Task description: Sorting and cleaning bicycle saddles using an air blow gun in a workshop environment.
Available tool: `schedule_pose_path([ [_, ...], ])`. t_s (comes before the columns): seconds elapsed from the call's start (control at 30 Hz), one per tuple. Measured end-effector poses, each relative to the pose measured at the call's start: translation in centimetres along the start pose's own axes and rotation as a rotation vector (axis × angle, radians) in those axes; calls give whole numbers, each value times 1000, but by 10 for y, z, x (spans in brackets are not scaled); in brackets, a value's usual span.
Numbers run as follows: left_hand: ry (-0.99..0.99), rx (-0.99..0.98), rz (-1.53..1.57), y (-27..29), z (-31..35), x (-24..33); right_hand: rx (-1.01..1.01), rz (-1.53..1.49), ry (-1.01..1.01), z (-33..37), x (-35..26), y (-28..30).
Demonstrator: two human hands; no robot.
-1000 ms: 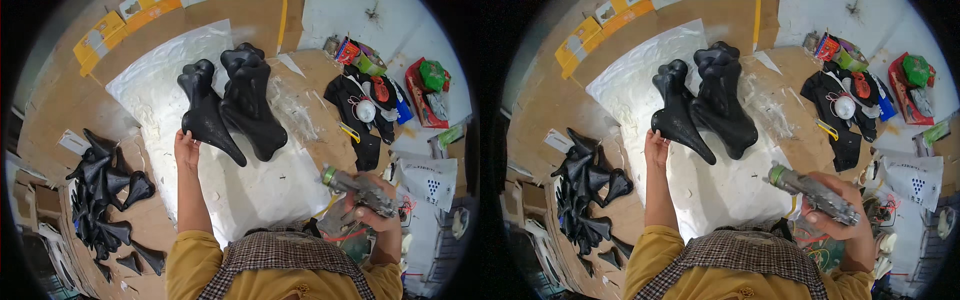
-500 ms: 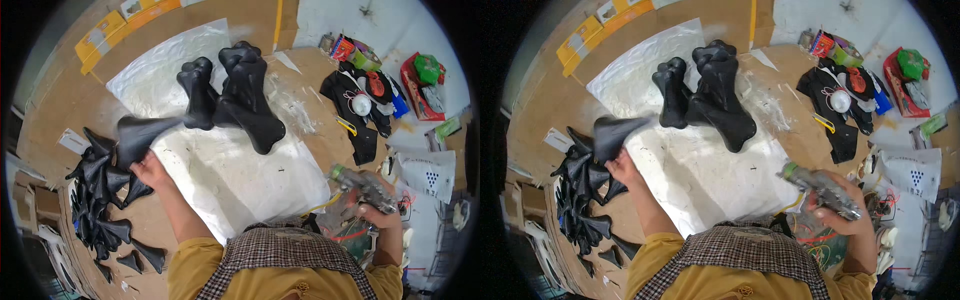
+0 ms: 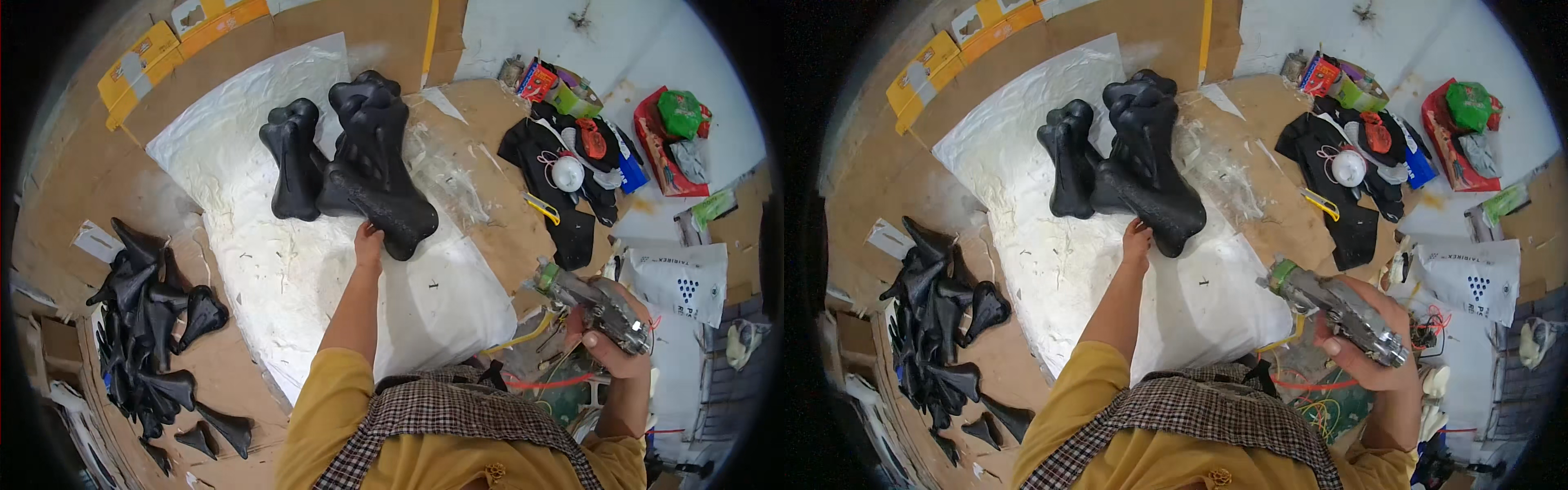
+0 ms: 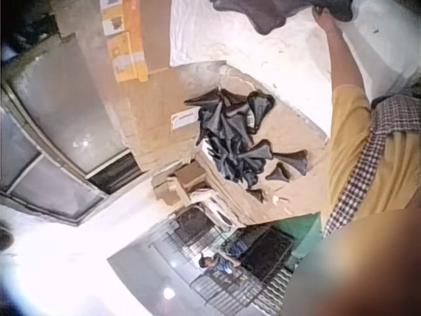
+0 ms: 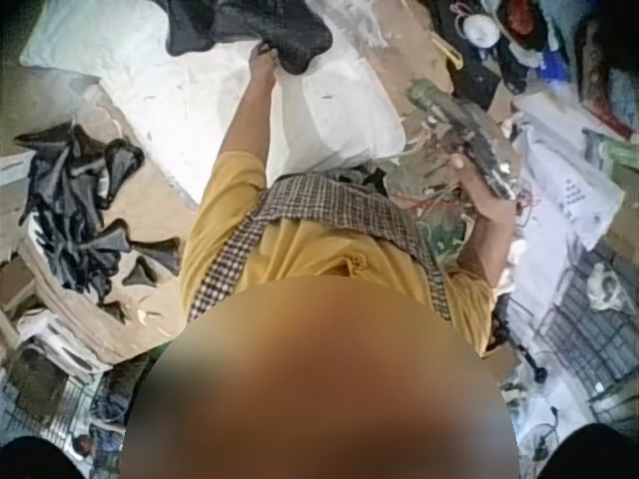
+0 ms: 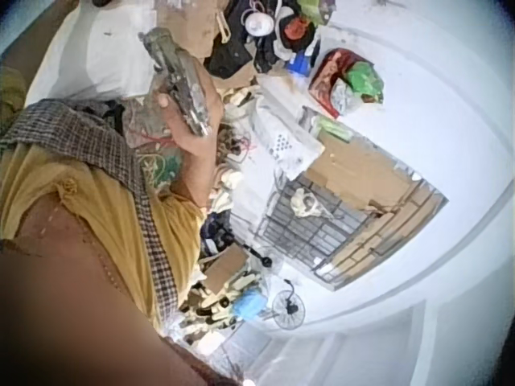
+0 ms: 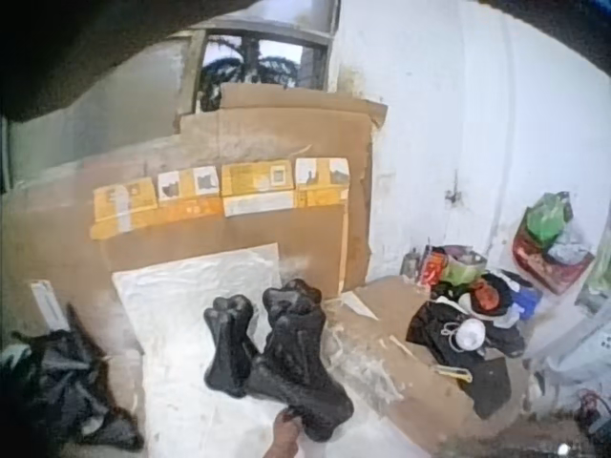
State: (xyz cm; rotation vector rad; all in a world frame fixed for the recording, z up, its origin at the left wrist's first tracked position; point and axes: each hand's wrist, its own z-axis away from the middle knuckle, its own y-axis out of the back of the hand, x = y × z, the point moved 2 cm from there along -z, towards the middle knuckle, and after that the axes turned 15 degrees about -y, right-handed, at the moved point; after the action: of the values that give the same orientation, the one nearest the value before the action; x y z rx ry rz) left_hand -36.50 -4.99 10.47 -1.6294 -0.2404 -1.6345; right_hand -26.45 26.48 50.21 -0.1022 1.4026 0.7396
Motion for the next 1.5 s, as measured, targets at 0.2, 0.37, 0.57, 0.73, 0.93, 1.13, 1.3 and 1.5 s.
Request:
schedule_pose_path([
  [0.2, 31, 55, 52, -19, 16, 18, 0, 178, -128, 4, 22, 20],
  [0.37, 128, -206, 240, 10, 50, 34, -48, 49, -165, -12, 33, 11],
  [0.57, -366, 204, 770, 148, 37, 149, -105, 107, -178, -40, 52, -2],
  [0.73, -313, 372, 666, 221, -17, 127, -125, 165, -180, -52, 52, -11],
  [0.93, 69, -74, -179, 79, -75, 65, -114, 136, -206, -50, 55, -17],
  [1.13, 112, -348, -404, 53, -89, 58, -141, 130, -199, -44, 62, -20],
  [1.3, 83, -439, 66, 53, -31, 93, -152, 94, -170, -40, 69, -16],
  [1.5, -238, -43, 355, 53, -23, 173, -281, -65, -234, -16, 84, -3],
])
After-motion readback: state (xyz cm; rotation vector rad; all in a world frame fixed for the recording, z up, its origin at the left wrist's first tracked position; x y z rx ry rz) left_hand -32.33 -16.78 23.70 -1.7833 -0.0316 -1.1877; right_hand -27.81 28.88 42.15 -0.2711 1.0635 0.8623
